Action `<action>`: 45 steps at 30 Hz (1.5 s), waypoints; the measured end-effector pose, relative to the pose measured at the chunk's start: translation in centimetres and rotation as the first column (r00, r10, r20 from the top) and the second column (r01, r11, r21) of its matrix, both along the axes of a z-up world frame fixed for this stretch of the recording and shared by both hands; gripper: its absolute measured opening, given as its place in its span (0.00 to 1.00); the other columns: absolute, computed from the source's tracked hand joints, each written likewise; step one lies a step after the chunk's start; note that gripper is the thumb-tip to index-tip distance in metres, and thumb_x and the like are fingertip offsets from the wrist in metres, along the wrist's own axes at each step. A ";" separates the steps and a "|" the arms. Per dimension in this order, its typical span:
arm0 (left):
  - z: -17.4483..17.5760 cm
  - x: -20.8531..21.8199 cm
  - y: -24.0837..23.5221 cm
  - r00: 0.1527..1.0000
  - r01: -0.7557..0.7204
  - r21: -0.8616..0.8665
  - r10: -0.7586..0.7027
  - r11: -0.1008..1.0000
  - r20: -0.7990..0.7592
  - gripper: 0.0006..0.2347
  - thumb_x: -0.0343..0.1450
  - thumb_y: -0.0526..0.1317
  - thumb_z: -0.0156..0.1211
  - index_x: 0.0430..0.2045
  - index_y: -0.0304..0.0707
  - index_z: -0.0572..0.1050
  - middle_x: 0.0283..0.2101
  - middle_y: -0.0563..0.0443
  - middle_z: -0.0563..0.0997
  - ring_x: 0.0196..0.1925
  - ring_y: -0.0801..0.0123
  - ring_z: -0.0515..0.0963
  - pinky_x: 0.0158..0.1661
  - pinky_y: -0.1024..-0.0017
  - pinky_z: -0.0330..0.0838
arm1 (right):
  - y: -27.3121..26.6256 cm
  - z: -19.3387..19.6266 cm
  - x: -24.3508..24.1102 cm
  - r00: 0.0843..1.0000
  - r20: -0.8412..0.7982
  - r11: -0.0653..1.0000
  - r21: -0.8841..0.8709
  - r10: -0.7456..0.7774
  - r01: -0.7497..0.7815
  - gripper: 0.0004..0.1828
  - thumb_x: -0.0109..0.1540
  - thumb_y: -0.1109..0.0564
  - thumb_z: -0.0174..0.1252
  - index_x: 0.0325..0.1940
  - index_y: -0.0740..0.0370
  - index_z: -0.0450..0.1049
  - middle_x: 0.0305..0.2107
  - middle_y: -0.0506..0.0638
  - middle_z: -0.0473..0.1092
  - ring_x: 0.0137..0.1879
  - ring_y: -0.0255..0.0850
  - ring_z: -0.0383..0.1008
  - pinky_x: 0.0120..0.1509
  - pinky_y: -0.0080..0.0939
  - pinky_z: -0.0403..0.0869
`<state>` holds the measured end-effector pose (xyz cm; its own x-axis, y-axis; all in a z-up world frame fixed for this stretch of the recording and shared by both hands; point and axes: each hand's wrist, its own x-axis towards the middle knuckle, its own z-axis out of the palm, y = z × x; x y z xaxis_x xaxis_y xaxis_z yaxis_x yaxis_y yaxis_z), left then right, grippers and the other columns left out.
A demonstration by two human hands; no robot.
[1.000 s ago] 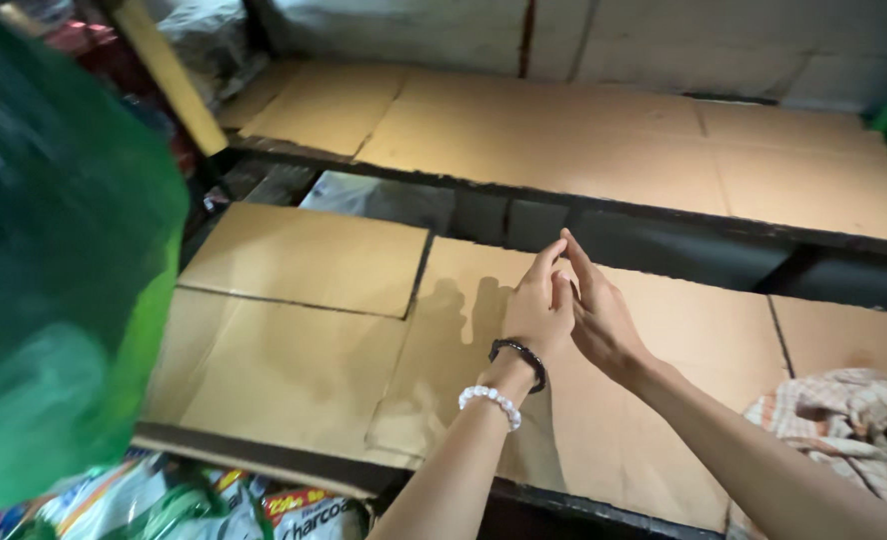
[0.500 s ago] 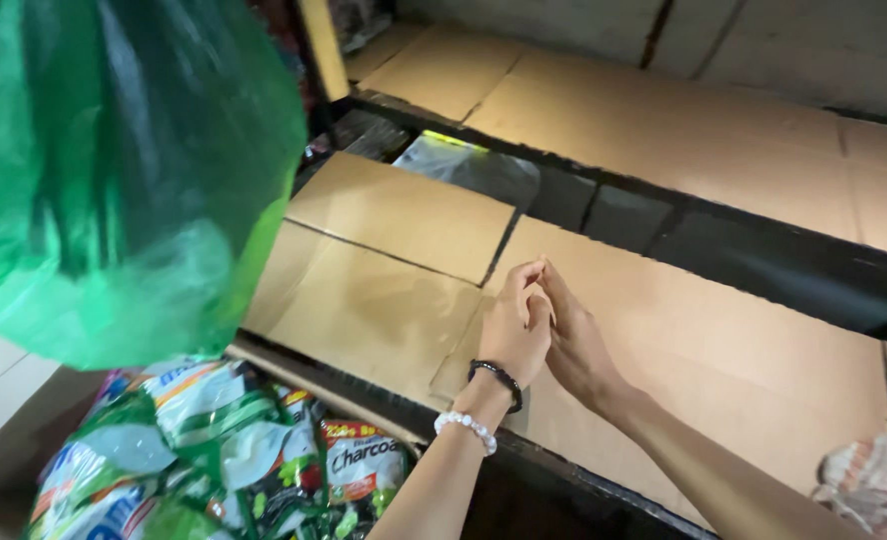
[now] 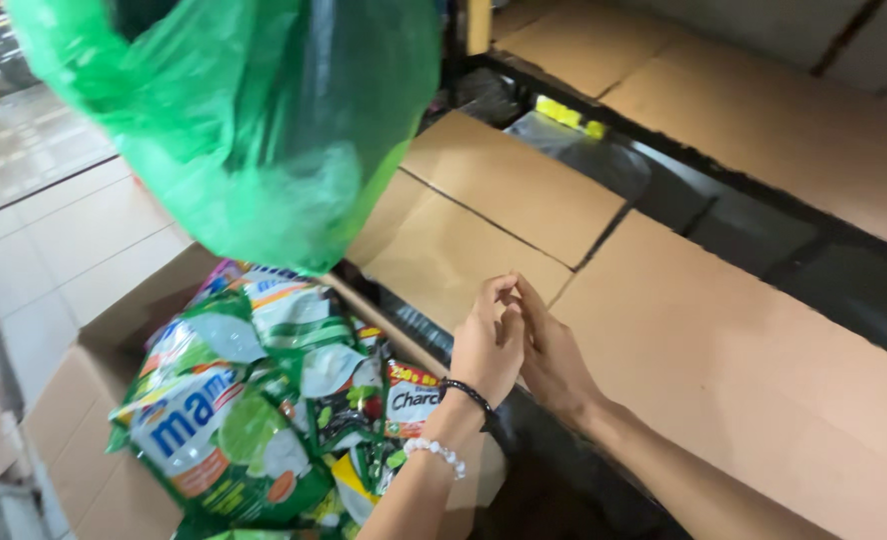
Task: The person repeatedly picks up green Mama Lemon detergent packets from a cardboard box and places them on a shelf. The person handles the packets one at a time, arranging them upright on the shelf.
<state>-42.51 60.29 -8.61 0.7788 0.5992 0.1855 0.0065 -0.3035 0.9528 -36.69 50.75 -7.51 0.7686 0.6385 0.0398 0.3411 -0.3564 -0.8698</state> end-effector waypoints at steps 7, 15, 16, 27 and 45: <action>-1.4 -4.3 2.4 0.981 -0.121 -0.022 0.123 0.992 0.149 0.12 0.74 0.34 0.53 0.53 0.38 0.70 0.40 0.41 0.84 0.37 0.58 0.86 0.39 0.66 0.78 | 3.3 -0.5 -2.8 0.974 0.014 0.972 0.059 0.226 -0.226 0.30 0.68 0.50 0.44 0.75 0.55 0.54 0.58 0.61 0.72 0.65 0.52 0.74 0.64 0.45 0.72; -1.7 -10.0 4.0 0.953 -0.292 0.066 0.284 0.954 0.103 0.15 0.71 0.33 0.54 0.53 0.38 0.71 0.47 0.40 0.84 0.47 0.53 0.85 0.46 0.66 0.77 | 5.7 -0.7 -7.0 0.922 0.057 0.911 0.143 0.382 -0.386 0.29 0.68 0.53 0.46 0.74 0.58 0.56 0.55 0.64 0.73 0.61 0.50 0.78 0.59 0.44 0.74; -1.8 -10.7 4.2 0.952 -0.301 0.014 0.299 0.954 0.067 0.15 0.71 0.34 0.54 0.53 0.39 0.71 0.47 0.41 0.83 0.48 0.54 0.85 0.46 0.66 0.77 | 6.0 -0.8 -7.6 0.928 -0.069 0.931 0.043 0.365 -0.363 0.31 0.69 0.53 0.46 0.77 0.55 0.55 0.53 0.66 0.74 0.59 0.54 0.78 0.58 0.46 0.75; -2.2 -18.7 4.6 0.871 -0.492 0.028 0.491 0.870 0.036 0.12 0.72 0.36 0.56 0.50 0.33 0.73 0.46 0.37 0.84 0.52 0.53 0.85 0.50 0.64 0.76 | 8.6 -3.2 -13.4 0.806 0.027 0.804 0.071 0.591 -0.591 0.30 0.69 0.52 0.44 0.75 0.64 0.54 0.48 0.64 0.76 0.54 0.50 0.81 0.56 0.45 0.74; -0.2 -31.1 4.7 0.674 -0.612 0.425 0.721 0.668 -0.163 0.13 0.69 0.37 0.59 0.47 0.34 0.77 0.59 0.40 0.77 0.71 0.40 0.62 0.64 0.54 0.61 | 10.4 -2.9 -24.6 0.636 0.057 0.623 0.155 0.769 -0.767 0.35 0.64 0.59 0.51 0.76 0.63 0.55 0.61 0.68 0.69 0.63 0.56 0.75 0.64 0.47 0.72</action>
<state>-73.64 64.98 -8.82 0.2350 0.9269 0.2926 0.5854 -0.3752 0.7187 -61.34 61.11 -10.38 0.0025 0.9833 0.1821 0.4177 0.1644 -0.8936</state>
